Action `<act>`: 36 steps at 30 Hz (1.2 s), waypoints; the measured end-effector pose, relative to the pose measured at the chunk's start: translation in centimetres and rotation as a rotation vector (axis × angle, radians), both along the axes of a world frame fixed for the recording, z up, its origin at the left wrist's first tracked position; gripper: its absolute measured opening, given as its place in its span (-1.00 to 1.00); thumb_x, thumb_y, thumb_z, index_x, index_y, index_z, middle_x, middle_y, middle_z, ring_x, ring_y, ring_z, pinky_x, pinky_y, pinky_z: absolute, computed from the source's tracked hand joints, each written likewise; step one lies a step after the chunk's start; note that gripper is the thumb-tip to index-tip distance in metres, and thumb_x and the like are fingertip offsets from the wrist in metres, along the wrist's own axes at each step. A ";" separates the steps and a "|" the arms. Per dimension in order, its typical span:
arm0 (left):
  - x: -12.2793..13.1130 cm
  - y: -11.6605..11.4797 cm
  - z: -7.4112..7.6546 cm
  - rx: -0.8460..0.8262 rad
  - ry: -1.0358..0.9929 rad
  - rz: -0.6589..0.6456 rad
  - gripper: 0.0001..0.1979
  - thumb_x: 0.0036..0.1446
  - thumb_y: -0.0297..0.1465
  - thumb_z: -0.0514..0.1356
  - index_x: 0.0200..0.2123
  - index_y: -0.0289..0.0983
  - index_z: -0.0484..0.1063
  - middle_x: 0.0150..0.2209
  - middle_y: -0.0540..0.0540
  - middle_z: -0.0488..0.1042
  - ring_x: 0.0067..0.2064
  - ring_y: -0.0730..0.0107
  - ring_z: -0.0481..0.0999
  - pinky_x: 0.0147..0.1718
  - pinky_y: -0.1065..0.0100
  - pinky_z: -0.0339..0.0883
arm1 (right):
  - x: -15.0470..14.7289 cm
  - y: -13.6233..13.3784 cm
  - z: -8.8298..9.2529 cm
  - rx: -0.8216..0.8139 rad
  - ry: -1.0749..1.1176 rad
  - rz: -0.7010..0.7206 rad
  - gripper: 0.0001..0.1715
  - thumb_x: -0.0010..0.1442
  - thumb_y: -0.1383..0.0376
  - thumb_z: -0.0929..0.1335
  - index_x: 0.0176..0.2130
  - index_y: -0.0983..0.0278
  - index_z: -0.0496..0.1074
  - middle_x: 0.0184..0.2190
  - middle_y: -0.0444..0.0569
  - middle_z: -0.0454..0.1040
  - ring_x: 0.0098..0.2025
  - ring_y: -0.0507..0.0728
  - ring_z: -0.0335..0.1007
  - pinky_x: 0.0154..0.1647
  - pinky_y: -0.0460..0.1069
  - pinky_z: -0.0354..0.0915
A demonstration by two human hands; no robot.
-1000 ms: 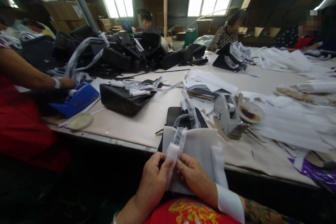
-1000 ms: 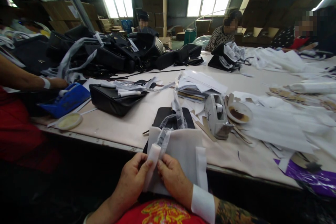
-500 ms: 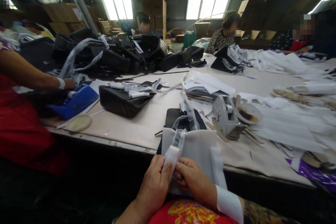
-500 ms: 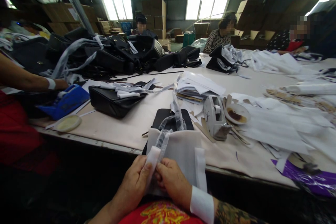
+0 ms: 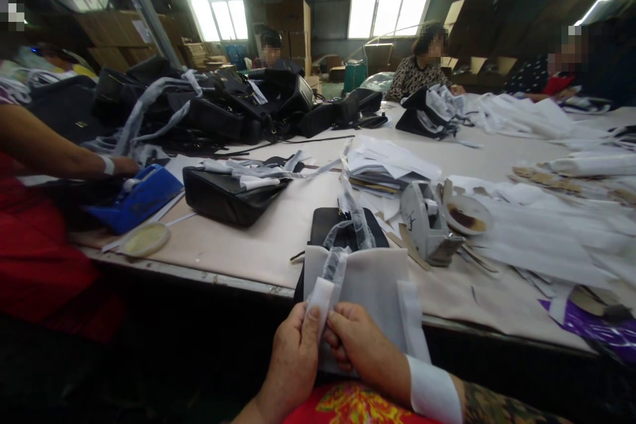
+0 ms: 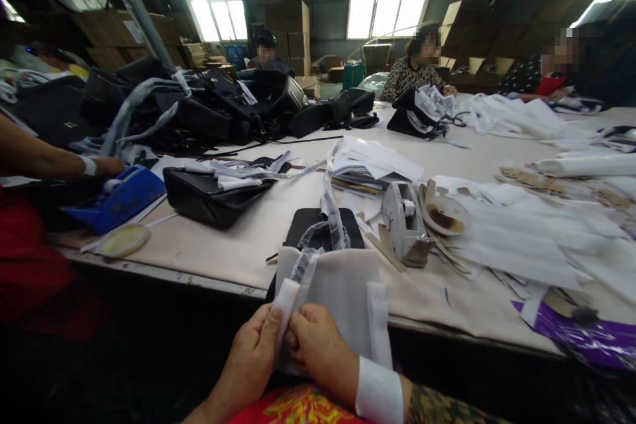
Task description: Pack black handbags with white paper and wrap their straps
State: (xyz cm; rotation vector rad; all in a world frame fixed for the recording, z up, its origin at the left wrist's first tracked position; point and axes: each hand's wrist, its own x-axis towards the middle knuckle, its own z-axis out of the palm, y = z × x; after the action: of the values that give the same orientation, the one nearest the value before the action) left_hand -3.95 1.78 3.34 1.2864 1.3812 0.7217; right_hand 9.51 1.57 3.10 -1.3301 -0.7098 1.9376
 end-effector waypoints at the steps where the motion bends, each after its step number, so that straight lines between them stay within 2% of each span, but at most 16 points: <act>1: 0.0 0.0 -0.1 -0.004 0.007 -0.006 -0.41 0.23 0.13 -0.02 -0.32 -0.28 0.45 -0.44 -0.10 0.50 -0.39 0.24 0.46 -0.39 0.31 0.33 | -0.1 0.0 -0.1 0.022 -0.025 0.002 -0.46 0.01 -0.14 0.37 -0.51 0.21 0.15 -0.70 -0.32 0.10 -0.72 -0.11 -0.05 -0.72 -0.13 -0.13; 4: 0.0 0.1 -0.2 -0.015 -0.003 -0.008 -0.41 0.22 0.15 -0.03 -0.36 -0.28 0.41 -0.43 -0.10 0.47 -0.36 0.25 0.44 -0.35 0.30 0.33 | -0.2 -0.2 -0.5 0.111 -0.116 0.000 -0.54 0.07 -0.06 0.35 -0.51 0.21 0.17 -0.70 -0.30 0.11 -0.70 -0.09 -0.04 -0.68 -0.12 -0.08; 10: 0.2 0.2 -0.1 -0.095 -0.142 -0.030 -0.39 0.22 0.15 -0.01 -0.26 -0.32 0.42 -0.36 -0.12 0.47 -0.31 0.25 0.44 -0.31 0.28 0.36 | 0.0 -0.2 -0.5 0.342 -0.431 0.104 -0.66 0.26 0.16 0.22 -0.50 0.23 0.21 -0.63 -0.18 0.21 -0.58 -0.01 0.08 -0.55 -0.08 0.03; 15: 0.6 0.2 0.2 -0.049 -0.070 -0.021 -0.44 0.22 0.13 0.02 -0.33 -0.28 0.38 -0.38 -0.10 0.46 -0.29 0.23 0.43 -0.30 0.30 0.32 | 0.9 -0.2 -0.1 0.681 -0.877 0.345 -0.68 0.32 0.32 0.18 -0.41 0.30 0.38 -0.49 0.05 0.49 -0.50 0.06 0.28 -0.47 -0.04 0.07; 20: 0.7 0.4 0.3 -0.080 -0.022 -0.009 -0.44 0.19 0.14 0.03 -0.39 -0.28 0.37 -0.46 -0.05 0.40 -0.39 0.32 0.34 -0.44 0.35 0.22 | 2.1 0.0 0.6 1.054 -1.265 0.692 -0.79 0.20 0.42 0.29 -0.37 0.35 0.52 -0.46 0.19 0.54 -0.51 0.15 0.33 -0.50 0.01 0.01; 22: 0.6 0.5 0.3 -0.079 -0.017 -0.008 -0.42 0.18 0.15 0.03 -0.40 -0.28 0.38 -0.48 -0.02 0.36 -0.42 0.35 0.29 -0.47 0.37 0.18 | 3.0 0.4 1.2 1.136 -1.286 0.703 -0.77 0.23 0.39 0.29 -0.39 0.33 0.51 -0.48 0.15 0.53 -0.51 0.14 0.34 -0.47 0.02 0.05; 25: 0.6 0.5 0.2 -0.054 0.001 0.011 -0.41 0.17 0.16 0.05 -0.43 -0.28 0.38 -0.51 -0.01 0.34 -0.44 0.36 0.27 -0.49 0.38 0.17 | 4.7 1.3 2.7 1.204 -1.258 0.608 -0.76 0.30 0.27 0.30 -0.35 0.31 0.49 -0.42 0.11 0.52 -0.40 0.15 0.39 -0.32 0.04 0.20; 27: 0.6 0.5 0.1 -0.013 0.018 0.013 -0.42 0.18 0.15 0.05 -0.44 -0.28 0.39 -0.51 -0.03 0.37 -0.44 0.36 0.29 -0.48 0.38 0.19 | 5.5 2.2 3.9 1.308 -1.237 0.595 -0.77 0.30 0.24 0.33 -0.13 0.32 0.50 -0.16 0.17 0.54 -0.11 0.25 0.43 -0.05 0.10 0.25; 29: 0.6 0.5 -0.1 0.036 0.026 -0.008 -0.42 0.21 0.13 0.03 -0.42 -0.28 0.44 -0.48 -0.07 0.44 -0.42 0.31 0.37 -0.45 0.36 0.26 | 5.7 3.2 4.8 1.455 -1.215 0.673 -0.56 0.28 0.24 0.36 0.13 0.29 0.39 0.14 0.21 0.42 0.22 0.35 0.23 0.22 0.22 0.09; 30: 0.6 0.4 -0.3 0.059 0.028 -0.020 -0.42 0.22 0.12 0.02 -0.39 -0.28 0.47 -0.44 -0.10 0.49 -0.39 0.28 0.42 -0.40 0.35 0.31 | 5.6 3.7 5.1 1.516 -1.212 0.728 -0.46 0.26 0.24 0.38 0.19 0.28 0.33 0.22 0.20 0.34 0.32 0.37 0.09 0.29 0.26 0.00; 32: 0.3 0.5 -1.0 0.099 0.033 -0.036 -0.41 0.22 0.12 0.03 -0.29 -0.29 0.53 -0.36 -0.16 0.57 -0.31 0.19 0.52 -0.30 0.31 0.41 | 4.9 4.7 5.2 1.593 -1.231 0.838 -0.50 0.24 0.23 0.39 0.14 0.32 0.38 0.24 0.17 0.34 0.37 0.38 -0.01 0.33 0.28 -0.05; 34: -0.2 0.8 -1.8 0.121 0.049 -0.052 -0.38 0.16 0.16 0.07 -0.20 -0.28 0.56 -0.28 -0.20 0.63 -0.24 0.10 0.58 -0.22 0.28 0.47 | 4.2 5.9 4.8 1.636 -1.261 0.926 -0.74 0.25 0.24 0.36 -0.09 0.32 0.49 0.15 0.11 0.43 0.32 0.36 0.09 0.26 0.26 0.07; 36: -0.7 1.4 -2.6 0.110 0.070 -0.069 -0.36 0.07 0.20 0.12 -0.18 -0.25 0.58 -0.24 -0.20 0.66 -0.19 0.03 0.63 -0.20 0.27 0.51 | 3.7 7.1 4.4 1.676 -1.262 1.006 -0.83 0.26 0.22 0.35 -0.23 0.24 0.52 0.06 -0.03 0.51 0.29 0.31 0.13 0.16 0.21 0.18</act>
State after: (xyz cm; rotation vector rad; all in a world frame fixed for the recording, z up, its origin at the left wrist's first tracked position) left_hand -4.65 3.16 0.71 1.4512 1.3623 0.7199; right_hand 13.25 8.68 7.46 -0.7407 -2.9705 -0.0186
